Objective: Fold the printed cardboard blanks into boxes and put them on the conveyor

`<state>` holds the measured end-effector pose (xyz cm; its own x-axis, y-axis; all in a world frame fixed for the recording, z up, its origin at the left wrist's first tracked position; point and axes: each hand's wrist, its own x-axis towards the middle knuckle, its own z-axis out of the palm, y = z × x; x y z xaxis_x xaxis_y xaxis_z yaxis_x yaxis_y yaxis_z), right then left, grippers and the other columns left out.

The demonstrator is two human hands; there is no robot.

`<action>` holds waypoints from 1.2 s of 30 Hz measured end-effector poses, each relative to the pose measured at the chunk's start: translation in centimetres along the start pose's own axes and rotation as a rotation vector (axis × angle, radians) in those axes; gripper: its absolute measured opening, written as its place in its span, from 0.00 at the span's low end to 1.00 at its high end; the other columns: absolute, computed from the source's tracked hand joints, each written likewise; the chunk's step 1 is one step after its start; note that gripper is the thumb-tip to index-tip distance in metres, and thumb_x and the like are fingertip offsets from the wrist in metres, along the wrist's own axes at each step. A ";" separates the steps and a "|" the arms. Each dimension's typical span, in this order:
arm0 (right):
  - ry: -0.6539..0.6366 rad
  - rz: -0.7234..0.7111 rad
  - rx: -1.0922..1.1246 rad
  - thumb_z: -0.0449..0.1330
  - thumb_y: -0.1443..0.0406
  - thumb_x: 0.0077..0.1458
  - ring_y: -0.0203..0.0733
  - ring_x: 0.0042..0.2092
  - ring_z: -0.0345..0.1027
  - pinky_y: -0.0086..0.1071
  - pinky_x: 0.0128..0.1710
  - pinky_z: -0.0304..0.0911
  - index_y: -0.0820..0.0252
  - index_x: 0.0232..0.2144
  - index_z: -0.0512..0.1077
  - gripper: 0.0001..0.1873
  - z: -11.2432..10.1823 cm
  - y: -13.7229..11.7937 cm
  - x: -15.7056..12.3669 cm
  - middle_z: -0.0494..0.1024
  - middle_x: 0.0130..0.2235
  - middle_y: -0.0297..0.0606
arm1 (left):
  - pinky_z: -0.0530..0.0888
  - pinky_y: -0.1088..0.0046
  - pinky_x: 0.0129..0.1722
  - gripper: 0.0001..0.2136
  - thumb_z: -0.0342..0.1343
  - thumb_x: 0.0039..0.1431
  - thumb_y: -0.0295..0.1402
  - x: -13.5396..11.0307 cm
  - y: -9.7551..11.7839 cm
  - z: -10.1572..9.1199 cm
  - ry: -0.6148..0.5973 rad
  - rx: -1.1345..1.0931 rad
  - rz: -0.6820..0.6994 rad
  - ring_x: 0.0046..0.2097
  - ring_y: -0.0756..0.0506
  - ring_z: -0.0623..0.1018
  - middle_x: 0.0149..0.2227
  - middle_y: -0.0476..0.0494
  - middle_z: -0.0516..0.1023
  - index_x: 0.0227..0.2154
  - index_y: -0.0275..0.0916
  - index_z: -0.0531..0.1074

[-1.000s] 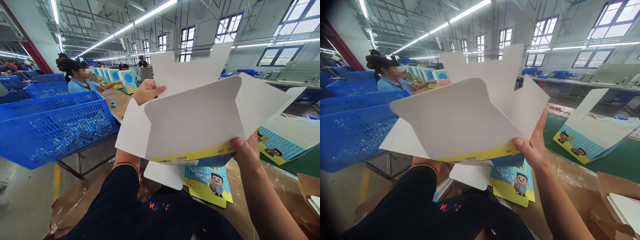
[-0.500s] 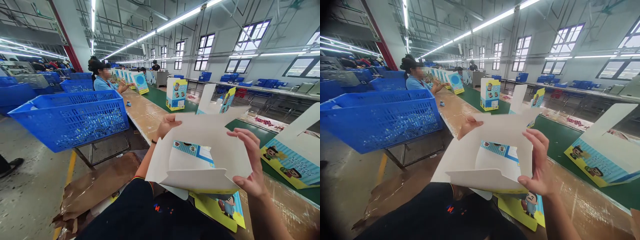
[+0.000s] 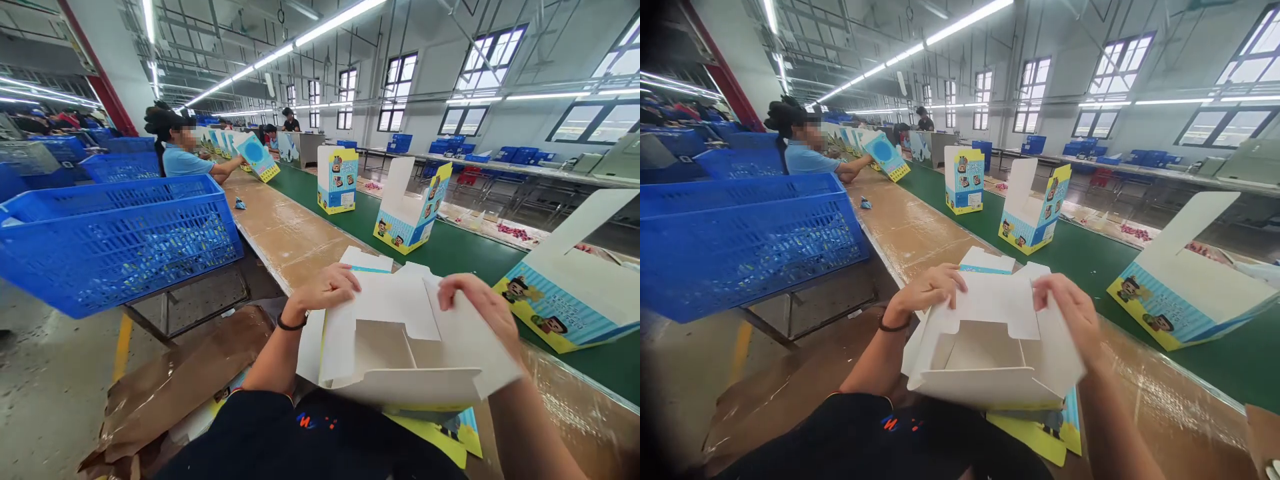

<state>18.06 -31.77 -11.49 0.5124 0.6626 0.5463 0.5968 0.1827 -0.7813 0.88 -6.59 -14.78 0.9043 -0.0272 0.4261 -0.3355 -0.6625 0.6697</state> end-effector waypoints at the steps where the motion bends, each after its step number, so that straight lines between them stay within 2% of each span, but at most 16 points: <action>1: -0.131 -0.008 -0.132 0.49 0.45 0.69 0.45 0.28 0.66 0.36 0.30 0.61 0.53 0.30 0.74 0.26 0.4 -0.3 0.4 0.69 0.24 0.35 | 0.66 0.56 0.62 0.34 0.48 0.62 0.65 0.4 0.5 0.4 -0.028 0.088 -0.030 0.42 0.40 0.81 0.29 0.40 0.83 0.12 0.43 0.71; 4: -0.449 -0.133 -0.575 0.48 0.51 0.71 0.44 0.30 0.68 0.36 0.32 0.62 0.55 0.31 0.74 0.24 2.4 -0.6 0.9 0.73 0.26 0.36 | 0.67 0.53 0.60 0.24 0.63 0.58 0.50 1.1 2.2 2.2 -0.124 0.412 -0.083 0.45 0.38 0.77 0.26 0.42 0.78 0.13 0.42 0.71; 7: -0.557 -0.288 -0.853 0.63 0.59 0.64 0.49 0.38 0.72 0.37 0.37 0.64 0.58 0.33 0.74 0.10 4.2 -0.6 0.2 0.78 0.34 0.43 | 0.63 0.46 0.64 0.10 0.69 0.55 0.38 0.6 4.2 4.1 -0.140 0.657 -0.045 0.48 0.37 0.75 0.31 0.43 0.78 0.24 0.41 0.77; 10: -0.582 -0.246 -0.640 0.63 0.59 0.65 0.45 0.36 0.72 0.35 0.37 0.66 0.59 0.33 0.75 0.11 3.5 -0.7 -0.9 0.78 0.34 0.41 | 0.71 0.54 0.57 0.05 0.62 0.63 0.35 -0.9 5.5 4.5 -0.042 0.562 0.018 0.45 0.40 0.76 0.40 0.38 0.81 0.35 0.40 0.80; 13: -0.702 -0.112 -0.262 0.43 0.44 0.73 0.43 0.37 0.76 0.37 0.41 0.72 0.56 0.43 0.80 0.32 -0.2 -1.4 -2.2 0.81 0.34 0.39 | 0.74 0.63 0.48 0.17 0.50 0.72 0.42 -3.0 5.8 3.2 -0.081 0.177 0.078 0.38 0.44 0.78 0.31 0.42 0.83 0.34 0.43 0.81; 15: -0.772 -0.104 -0.133 0.32 0.34 0.67 0.48 0.48 0.79 0.43 0.54 0.73 0.52 0.57 0.77 0.46 -2.6 -2.3 -3.5 0.84 0.43 0.41 | 0.74 0.62 0.53 0.27 0.43 0.71 0.56 -4.6 5.8 2.1 -0.113 -0.072 0.106 0.36 0.43 0.80 0.31 0.42 0.85 0.36 0.45 0.83; 16: -0.772 -0.116 -0.130 0.31 0.30 0.63 0.51 0.55 0.77 0.45 0.59 0.71 0.49 0.62 0.73 0.50 -3.4 -2.8 -4.2 0.84 0.48 0.41 | 0.72 0.60 0.57 0.34 0.38 0.67 0.63 -5.3 5.8 1.8 -0.112 -0.160 0.111 0.37 0.42 0.82 0.33 0.41 0.86 0.39 0.45 0.84; 18: -0.689 -0.115 -0.225 0.41 0.29 0.62 0.54 0.59 0.75 0.48 0.61 0.71 0.46 0.69 0.65 0.47 -3.6 -3.7 -5.8 0.83 0.52 0.42 | 0.68 0.56 0.64 0.42 0.35 0.59 0.72 -6.6 6.0 1.6 -0.099 -0.237 0.095 0.40 0.39 0.84 0.38 0.38 0.87 0.44 0.45 0.84; 19: -0.608 -0.093 -0.287 0.48 0.33 0.64 0.54 0.57 0.76 0.48 0.57 0.74 0.45 0.72 0.59 0.44 -3.1 -4.0 -6.4 0.82 0.53 0.43 | 0.68 0.55 0.65 0.40 0.40 0.58 0.72 -7.1 6.2 1.8 -0.076 -0.225 0.065 0.40 0.38 0.84 0.38 0.39 0.87 0.46 0.45 0.84; 21: -0.403 -0.028 -0.382 0.56 0.44 0.68 0.53 0.52 0.80 0.43 0.44 0.80 0.47 0.76 0.47 0.43 -1.5 -4.0 -7.2 0.80 0.57 0.47 | 0.73 0.56 0.61 0.31 0.57 0.60 0.62 -7.6 6.7 2.7 0.037 -0.145 -0.052 0.42 0.39 0.84 0.40 0.42 0.87 0.57 0.48 0.78; 22: -0.322 -0.015 -0.413 0.58 0.48 0.69 0.52 0.51 0.80 0.41 0.40 0.80 0.48 0.76 0.45 0.42 -0.7 -3.8 -7.2 0.76 0.60 0.49 | 0.76 0.58 0.57 0.31 0.63 0.60 0.54 -7.7 6.9 3.3 0.131 -0.097 -0.108 0.43 0.40 0.84 0.44 0.42 0.86 0.63 0.49 0.72; 23: -0.278 -0.036 -0.445 0.58 0.51 0.70 0.53 0.52 0.79 0.41 0.39 0.80 0.49 0.75 0.50 0.39 0.0 -3.5 -6.9 0.73 0.64 0.51 | 0.78 0.59 0.54 0.33 0.65 0.60 0.46 -7.6 7.1 3.8 0.230 -0.043 -0.146 0.46 0.40 0.83 0.51 0.40 0.84 0.68 0.50 0.66; 25: -0.331 -0.142 -0.534 0.56 0.55 0.71 0.56 0.58 0.75 0.48 0.47 0.78 0.49 0.66 0.69 0.24 0.8 -2.7 -6.2 0.69 0.67 0.48 | 0.78 0.59 0.56 0.32 0.60 0.64 0.35 -7.2 7.5 4.6 0.308 0.100 -0.149 0.57 0.40 0.80 0.63 0.37 0.76 0.70 0.50 0.62; 27: -0.494 -0.246 -0.611 0.52 0.59 0.73 0.59 0.63 0.70 0.61 0.59 0.68 0.49 0.54 0.79 0.17 1.0 -1.9 -5.3 0.75 0.63 0.42 | 0.71 0.53 0.65 0.24 0.53 0.66 0.27 -6.8 7.6 4.9 0.179 0.271 -0.087 0.65 0.40 0.74 0.66 0.40 0.74 0.63 0.49 0.72; 30: -0.680 -0.242 -0.632 0.50 0.60 0.74 0.58 0.65 0.68 0.70 0.68 0.49 0.49 0.51 0.81 0.19 0.7 -1.4 -4.8 0.82 0.55 0.37 | 0.59 0.44 0.73 0.21 0.49 0.64 0.24 -6.5 7.7 4.8 -0.069 0.437 -0.049 0.64 0.40 0.76 0.55 0.47 0.84 0.52 0.47 0.81; 36: -0.695 -0.191 -0.639 0.53 0.61 0.71 0.56 0.65 0.68 0.67 0.72 0.38 0.46 0.49 0.83 0.18 1.0 -1.5 -5.3 0.84 0.51 0.35 | 0.54 0.43 0.74 0.17 0.51 0.64 0.28 -6.3 7.7 4.8 -0.118 0.461 -0.068 0.59 0.40 0.80 0.48 0.47 0.87 0.48 0.46 0.83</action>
<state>13.85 -34.85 -13.52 0.0140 0.9825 0.1859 0.9612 0.0380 -0.2732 -6.17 -15.09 -15.22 0.9528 -0.0396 0.3010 -0.1468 -0.9279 0.3427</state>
